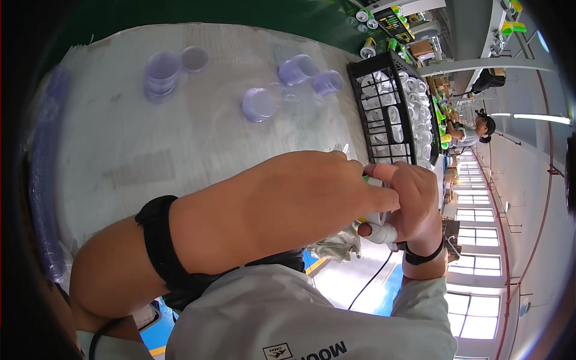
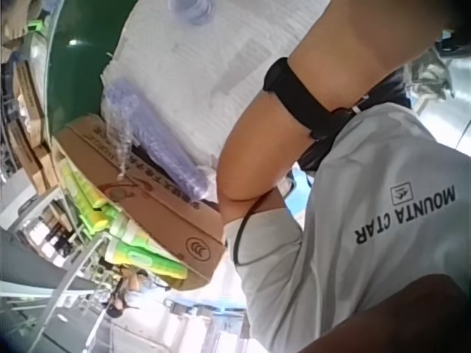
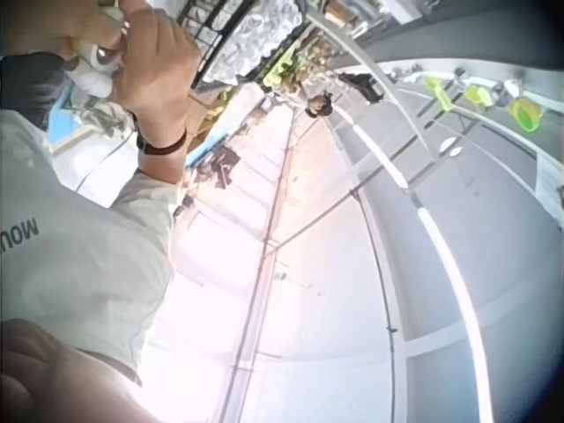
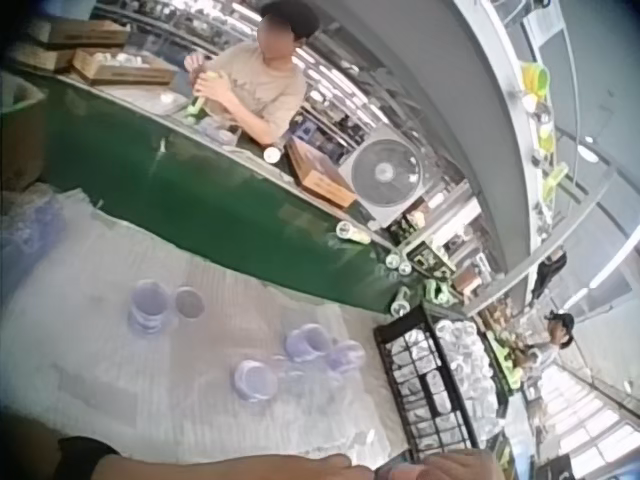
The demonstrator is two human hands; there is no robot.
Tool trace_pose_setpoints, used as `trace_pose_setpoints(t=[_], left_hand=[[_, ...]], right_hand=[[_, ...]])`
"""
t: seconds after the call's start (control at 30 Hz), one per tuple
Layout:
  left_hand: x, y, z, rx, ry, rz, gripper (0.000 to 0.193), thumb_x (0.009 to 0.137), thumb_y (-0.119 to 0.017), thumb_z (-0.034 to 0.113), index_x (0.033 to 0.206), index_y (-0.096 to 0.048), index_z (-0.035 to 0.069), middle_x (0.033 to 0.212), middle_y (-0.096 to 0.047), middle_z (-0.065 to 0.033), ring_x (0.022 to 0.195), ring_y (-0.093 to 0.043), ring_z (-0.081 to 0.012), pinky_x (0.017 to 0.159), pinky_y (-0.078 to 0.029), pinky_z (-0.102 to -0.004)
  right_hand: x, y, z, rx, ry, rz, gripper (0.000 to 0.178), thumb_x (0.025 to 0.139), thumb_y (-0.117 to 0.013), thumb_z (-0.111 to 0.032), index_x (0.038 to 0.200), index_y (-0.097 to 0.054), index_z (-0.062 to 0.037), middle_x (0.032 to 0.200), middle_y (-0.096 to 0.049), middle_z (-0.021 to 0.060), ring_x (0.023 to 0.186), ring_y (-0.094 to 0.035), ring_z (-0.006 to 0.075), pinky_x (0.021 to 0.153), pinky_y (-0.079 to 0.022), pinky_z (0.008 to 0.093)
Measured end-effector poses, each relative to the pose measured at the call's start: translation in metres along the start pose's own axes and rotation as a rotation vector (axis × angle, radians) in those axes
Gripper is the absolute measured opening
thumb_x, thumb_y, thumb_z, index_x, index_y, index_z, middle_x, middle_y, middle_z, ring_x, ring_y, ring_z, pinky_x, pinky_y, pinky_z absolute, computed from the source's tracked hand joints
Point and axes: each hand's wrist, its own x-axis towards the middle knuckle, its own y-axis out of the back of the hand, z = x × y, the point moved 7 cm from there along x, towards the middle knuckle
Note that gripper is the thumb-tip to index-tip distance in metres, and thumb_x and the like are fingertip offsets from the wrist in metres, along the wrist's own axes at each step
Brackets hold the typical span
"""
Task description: Assemble flashlight components by attaching the lens and head pieces to the body.
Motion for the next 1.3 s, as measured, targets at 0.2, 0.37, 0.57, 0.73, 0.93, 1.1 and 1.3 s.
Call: trace_pose_setpoints(t=[0.2, 0.37, 0.57, 0.73, 0.93, 1.1, 1.3], left_hand=[[-0.002, -0.004, -0.002, 0.053, 0.065, -0.079, 0.011, 0.078, -0.061, 0.010, 0.088, -0.056, 0.009, 0.073, -0.057, -0.0072, 0.072, -0.057, -0.0253, 0.060, -0.047, -0.0352], [0.000, -0.002, -0.002, -0.040, 0.107, -0.134, 0.011, 0.078, -0.059, 0.009, 0.089, -0.056, 0.009, 0.071, -0.056, -0.0085, 0.072, -0.056, -0.0255, 0.060, -0.046, -0.0349], [0.005, -0.003, 0.000, 0.076, 0.041, -0.029, 0.015, 0.078, -0.060, 0.008, 0.093, -0.058, 0.009, 0.073, -0.054, -0.0078, 0.072, -0.055, -0.0257, 0.060, -0.045, -0.0365], [0.004, -0.006, -0.009, -0.012, 0.088, 0.014, 0.046, 0.072, -0.072, 0.013, 0.113, -0.052, 0.011, 0.088, -0.061, -0.0116, 0.088, -0.059, -0.0300, 0.071, -0.048, -0.0360], [-0.002, -0.028, -0.010, -0.331, 0.521, -0.446, 0.068, 0.066, -0.078, 0.026, 0.123, -0.045, 0.006, 0.093, -0.064, -0.0180, 0.089, -0.063, -0.0350, 0.078, -0.050, -0.0388], [0.000, -0.015, -0.001, 0.275, 0.450, -0.087, 0.045, 0.069, -0.070, 0.019, 0.107, -0.052, 0.004, 0.079, -0.065, -0.0175, 0.071, -0.064, -0.0356, 0.061, -0.050, -0.0416], [0.006, -0.013, 0.008, 0.076, 0.493, -0.128, 0.046, 0.070, -0.069, 0.019, 0.110, -0.052, 0.003, 0.083, -0.065, -0.0185, 0.074, -0.064, -0.0360, 0.065, -0.051, -0.0403]], right_hand=[[0.007, 0.001, -0.003, 0.008, 0.047, -0.011, 0.063, 0.066, -0.075, -0.053, 0.093, -0.057, 0.0013, 0.067, -0.054, 0.0085, 0.054, -0.057, 0.0233, 0.046, -0.044, 0.0315], [0.003, -0.007, -0.003, -0.009, -0.010, 0.051, 0.062, 0.069, -0.072, -0.054, 0.092, -0.056, 0.0006, 0.065, -0.052, 0.0071, 0.050, -0.053, 0.0235, 0.044, -0.042, 0.0311], [-0.005, -0.009, -0.002, -0.067, -0.078, 0.083, 0.053, 0.073, -0.070, -0.047, 0.093, -0.056, 0.0000, 0.069, -0.057, 0.0090, 0.052, -0.057, 0.0242, 0.046, -0.045, 0.0304], [-0.009, 0.000, 0.017, 0.135, -0.064, 0.213, 0.053, 0.078, -0.066, -0.047, 0.094, -0.056, 0.0023, 0.072, -0.059, 0.0116, 0.055, -0.060, 0.0256, 0.049, -0.047, 0.0303], [-0.028, 0.022, 0.017, 0.320, 0.124, 0.384, 0.071, 0.081, -0.050, -0.068, 0.094, -0.055, 0.0021, 0.069, -0.057, 0.0082, 0.047, -0.053, 0.0227, 0.042, -0.041, 0.0302], [-0.028, 0.014, 0.024, 0.392, -0.273, 0.438, 0.069, 0.083, -0.048, -0.066, 0.096, -0.054, 0.0015, 0.067, -0.058, 0.0093, 0.049, -0.057, 0.0242, 0.045, -0.044, 0.0292], [-0.026, 0.026, 0.027, 0.562, -0.201, 0.400, 0.072, 0.085, -0.044, -0.066, 0.098, -0.055, 0.0034, 0.077, -0.060, 0.0122, 0.067, -0.063, 0.0248, 0.059, -0.049, 0.0324]])
